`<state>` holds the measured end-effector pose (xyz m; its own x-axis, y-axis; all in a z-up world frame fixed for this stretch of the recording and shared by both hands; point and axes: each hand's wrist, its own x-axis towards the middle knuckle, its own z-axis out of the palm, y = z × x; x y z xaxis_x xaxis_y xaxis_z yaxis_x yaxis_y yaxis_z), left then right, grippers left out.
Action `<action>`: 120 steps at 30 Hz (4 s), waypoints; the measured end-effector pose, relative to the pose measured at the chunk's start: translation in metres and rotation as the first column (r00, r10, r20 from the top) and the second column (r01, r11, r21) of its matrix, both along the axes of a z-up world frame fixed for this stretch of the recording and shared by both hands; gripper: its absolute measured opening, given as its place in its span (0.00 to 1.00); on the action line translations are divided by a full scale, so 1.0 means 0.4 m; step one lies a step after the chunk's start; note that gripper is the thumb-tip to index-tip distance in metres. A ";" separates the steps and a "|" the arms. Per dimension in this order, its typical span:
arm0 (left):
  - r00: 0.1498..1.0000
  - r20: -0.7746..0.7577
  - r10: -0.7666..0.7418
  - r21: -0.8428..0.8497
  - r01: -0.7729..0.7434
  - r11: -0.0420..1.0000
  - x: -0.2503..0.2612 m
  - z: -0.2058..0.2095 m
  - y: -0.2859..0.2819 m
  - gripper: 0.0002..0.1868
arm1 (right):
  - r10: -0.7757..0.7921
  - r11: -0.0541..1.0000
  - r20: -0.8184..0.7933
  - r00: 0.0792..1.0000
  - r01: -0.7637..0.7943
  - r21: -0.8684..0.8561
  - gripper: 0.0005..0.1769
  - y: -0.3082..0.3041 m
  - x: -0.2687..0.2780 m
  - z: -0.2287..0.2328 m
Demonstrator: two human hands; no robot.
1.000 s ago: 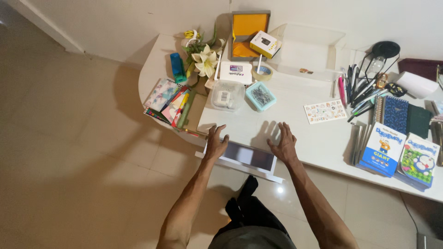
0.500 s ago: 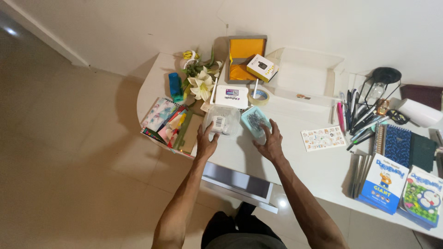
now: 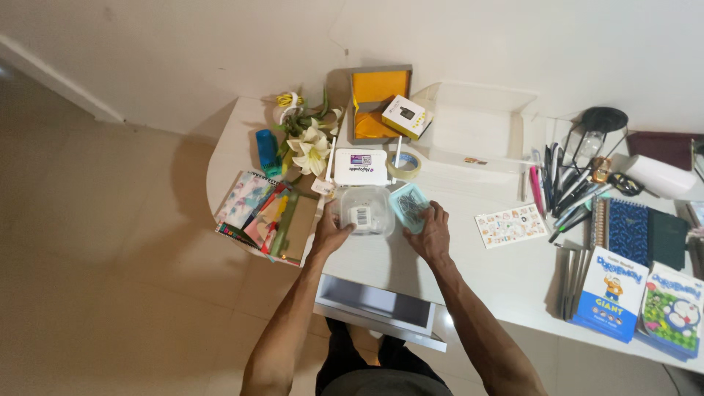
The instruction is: The person organizes various stationery items on a white desk by hand, stacking books and comic books, grouping pens, and moving notebooks, a blue pencil case, and containers of small items.
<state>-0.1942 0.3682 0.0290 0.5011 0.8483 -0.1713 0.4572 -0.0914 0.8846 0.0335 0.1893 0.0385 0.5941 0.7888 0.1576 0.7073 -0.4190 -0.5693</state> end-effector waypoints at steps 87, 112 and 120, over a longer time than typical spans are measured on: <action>0.963 0.152 0.222 0.096 -0.238 0.966 0.025 -0.188 0.286 0.20 | -0.292 0.954 -0.023 0.956 0.289 -0.076 0.16 0.161 0.025 -0.079; 0.843 0.493 0.217 -0.248 -0.103 0.963 -0.063 -0.032 0.265 0.19 | -0.090 0.933 -0.333 0.939 0.196 0.302 0.17 0.218 -0.018 0.204; 0.880 0.419 0.222 -0.484 0.010 0.875 -0.002 0.009 0.273 0.23 | 0.078 0.993 -0.080 0.994 -0.071 0.090 0.12 0.159 -0.113 0.064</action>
<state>-0.1949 0.4773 0.0326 0.5307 0.7798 -0.3322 -0.0179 0.4021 0.9154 -0.0117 0.2527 0.0642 0.5479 0.8171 0.1794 0.6832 -0.3133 -0.6596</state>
